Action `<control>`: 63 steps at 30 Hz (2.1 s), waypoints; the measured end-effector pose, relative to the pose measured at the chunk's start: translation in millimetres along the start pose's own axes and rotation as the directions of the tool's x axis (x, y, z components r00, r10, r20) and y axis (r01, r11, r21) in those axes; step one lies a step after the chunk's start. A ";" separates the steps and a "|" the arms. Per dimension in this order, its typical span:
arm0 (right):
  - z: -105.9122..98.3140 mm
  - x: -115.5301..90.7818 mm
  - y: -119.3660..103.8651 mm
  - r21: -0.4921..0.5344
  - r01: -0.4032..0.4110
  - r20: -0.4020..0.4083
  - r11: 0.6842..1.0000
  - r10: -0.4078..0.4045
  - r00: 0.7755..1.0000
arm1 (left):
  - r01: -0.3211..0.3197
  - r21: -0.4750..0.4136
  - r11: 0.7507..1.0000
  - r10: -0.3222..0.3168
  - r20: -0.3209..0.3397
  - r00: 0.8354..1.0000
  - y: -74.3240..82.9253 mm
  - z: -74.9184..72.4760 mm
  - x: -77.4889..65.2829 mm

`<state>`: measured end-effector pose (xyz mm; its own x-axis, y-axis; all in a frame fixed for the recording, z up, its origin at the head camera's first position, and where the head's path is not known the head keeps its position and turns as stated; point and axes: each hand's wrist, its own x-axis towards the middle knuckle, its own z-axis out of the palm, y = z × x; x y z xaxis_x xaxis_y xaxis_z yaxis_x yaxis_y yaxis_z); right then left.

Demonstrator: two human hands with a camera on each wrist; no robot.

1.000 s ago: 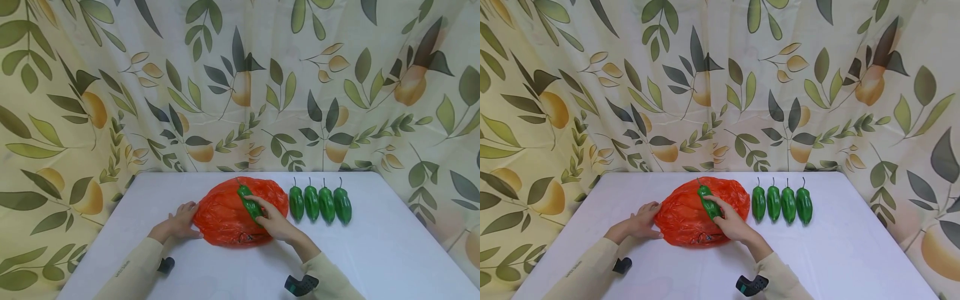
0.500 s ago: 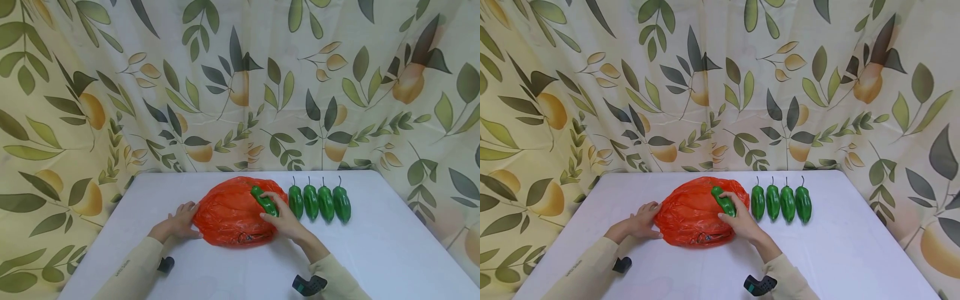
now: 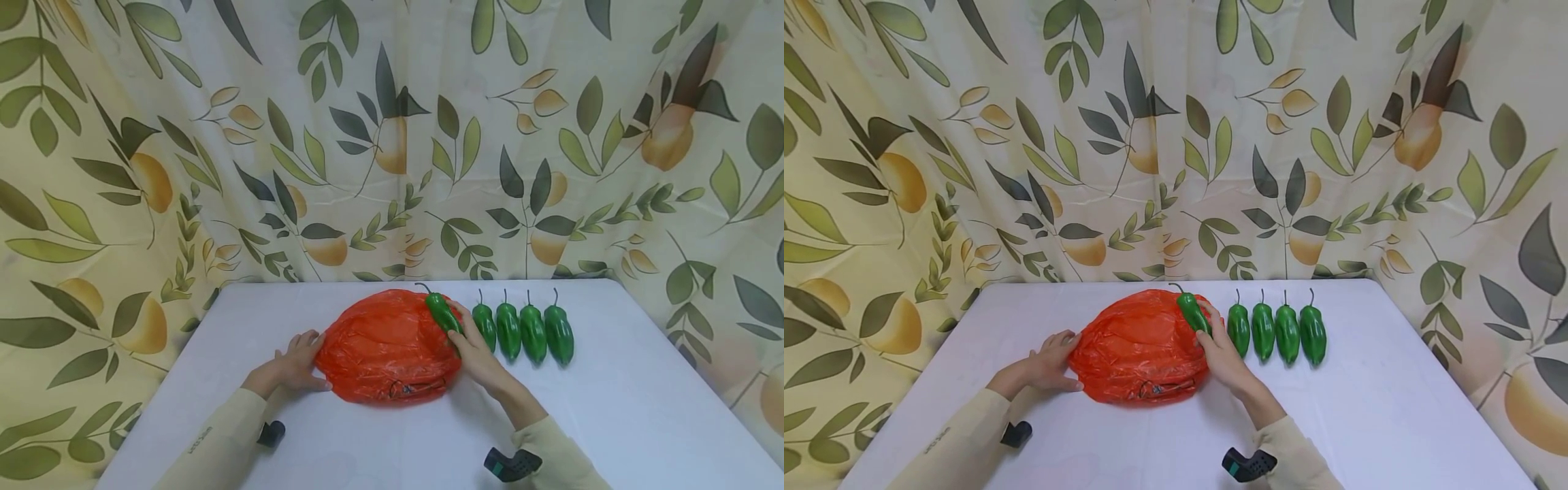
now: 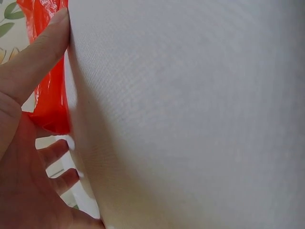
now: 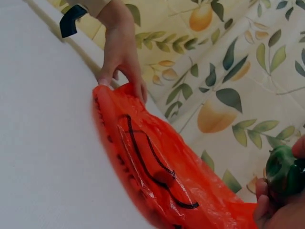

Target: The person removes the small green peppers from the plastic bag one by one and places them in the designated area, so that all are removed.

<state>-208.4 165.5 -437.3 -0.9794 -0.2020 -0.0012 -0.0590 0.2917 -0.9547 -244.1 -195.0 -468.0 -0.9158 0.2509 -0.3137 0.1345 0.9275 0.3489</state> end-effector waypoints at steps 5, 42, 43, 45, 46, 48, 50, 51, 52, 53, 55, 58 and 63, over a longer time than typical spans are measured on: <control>-6.0 -2.0 -0.2 0.012 0.002 -0.034 1.000 -0.002 0.999 | 0.000 -0.005 1.000 0.000 0.000 1.000 -0.4 0.7 0.1; -118.3 -31.2 17.5 -0.209 0.068 -0.128 0.975 -0.097 0.987 | -0.030 -0.045 0.999 0.029 -0.030 0.999 1.9 0.2 -5.9; -122.1 -32.5 18.1 -0.211 0.055 -0.141 0.976 -0.086 0.986 | -0.030 -0.043 0.999 0.029 -0.028 0.999 1.8 0.4 -5.9; -129.8 -34.9 19.9 -0.206 0.026 -0.164 0.978 -0.060 0.985 | -0.030 -0.041 0.999 0.029 -0.027 0.999 1.8 0.7 -5.8; -133.5 -35.9 21.1 -0.202 0.015 -0.173 0.979 -0.051 0.984 | -0.029 -0.038 0.999 0.028 -0.028 0.999 1.9 0.9 -5.8; -140.8 -37.6 23.3 -0.201 0.005 -0.187 0.980 -0.044 0.981 | -0.027 -0.036 0.999 0.026 -0.028 0.999 1.9 1.5 -5.5; -147.1 -38.8 25.6 -0.204 0.001 -0.202 0.979 -0.043 0.978 | -0.027 -0.033 0.999 0.026 -0.029 0.999 2.1 1.4 -5.5; -150.1 -39.4 26.9 -0.205 -0.003 -0.208 0.979 -0.041 0.977 | -0.027 -0.033 0.999 0.026 -0.030 0.999 2.0 1.5 -5.3; -153.1 -40.0 28.2 -0.204 -0.004 -0.211 0.979 -0.040 0.977 | -0.028 -0.032 0.999 0.027 -0.030 0.999 1.9 1.5 -5.2; -156.1 -40.5 29.5 -0.203 -0.007 -0.216 0.979 -0.038 0.976 | -0.031 -0.033 0.999 0.030 -0.030 0.999 2.0 1.5 -5.2; -161.9 -41.6 33.0 -0.206 -0.018 -0.230 0.978 -0.031 0.973 | -0.033 -0.033 0.999 0.032 -0.030 0.999 2.0 1.3 -5.0; -171.6 -43.5 38.8 -0.215 -0.046 -0.252 0.976 -0.009 0.968 | -0.035 -0.031 0.999 0.034 -0.032 0.999 1.8 0.9 -4.4; -186.5 -47.0 47.8 -0.250 -0.119 -0.296 0.961 0.041 0.954 | -0.029 -0.034 0.999 0.028 -0.034 0.999 2.0 1.3 -4.4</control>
<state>-201.2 363.3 -427.5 -0.9942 0.0961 0.0481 0.0111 0.5376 -0.8431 -239.3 -193.9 -467.0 -0.9240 0.2672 -0.2737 0.1482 0.9097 0.3878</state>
